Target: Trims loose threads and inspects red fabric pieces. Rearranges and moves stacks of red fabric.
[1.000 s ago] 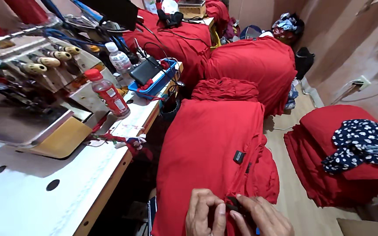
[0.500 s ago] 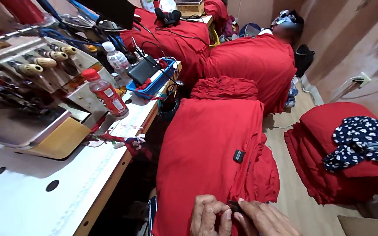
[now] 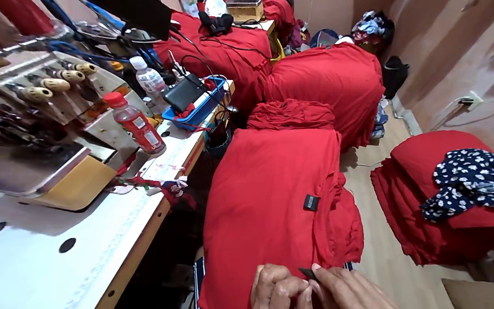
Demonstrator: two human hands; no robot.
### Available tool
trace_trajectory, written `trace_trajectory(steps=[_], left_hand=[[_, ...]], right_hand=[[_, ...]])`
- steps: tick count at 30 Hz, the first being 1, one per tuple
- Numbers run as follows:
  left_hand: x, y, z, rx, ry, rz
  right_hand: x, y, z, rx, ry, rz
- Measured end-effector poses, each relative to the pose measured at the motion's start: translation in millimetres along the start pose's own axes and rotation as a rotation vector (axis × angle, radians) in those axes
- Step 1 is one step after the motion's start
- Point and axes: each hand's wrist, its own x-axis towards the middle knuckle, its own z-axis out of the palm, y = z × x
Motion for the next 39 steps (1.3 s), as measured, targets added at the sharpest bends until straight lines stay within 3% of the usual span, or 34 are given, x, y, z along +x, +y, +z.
trace_trajectory(steps=[10,17,19,21,25,28,32,35,39], left_hand=[[12.0,-32.6,-36.3,0.081,0.143,-0.174],[2.3,20.3,-20.8,0.105,-0.353,-0.247],[-0.4,22.3,-11.5,0.152,-0.412,-0.218],[0.7,17.7,-14.1,0.046,-0.399,-0.256],[9.2,10.0,-42.5,-0.343,-0.428,-0.487],[6.5,6.0,-55.3,-0.459,-0.426,-0.642],[6.8,2.7,-61.3,-0.619,-0.406,-0.793],[8.3,-5.8,-67.3,-0.674,-0.476,-0.73],[20.6,-25.9,-69.5,-0.491,-0.49,-0.449]], right_hand=[[-7.9,31.2,-18.0,0.348,0.03,0.254],[-2.2,41.6,-13.7,0.552,0.09,0.372],[-1.6,41.6,-9.7,0.571,0.077,0.367],[-1.7,39.6,-8.3,0.596,0.036,0.369],[0.9,35.5,-7.5,0.713,-0.059,0.421],[5.9,30.4,-4.7,0.818,-0.097,0.461],[15.5,25.6,5.2,0.745,-0.135,0.287],[22.2,27.5,13.5,0.593,-0.217,0.115],[26.1,30.2,21.4,0.574,-0.244,0.045]])
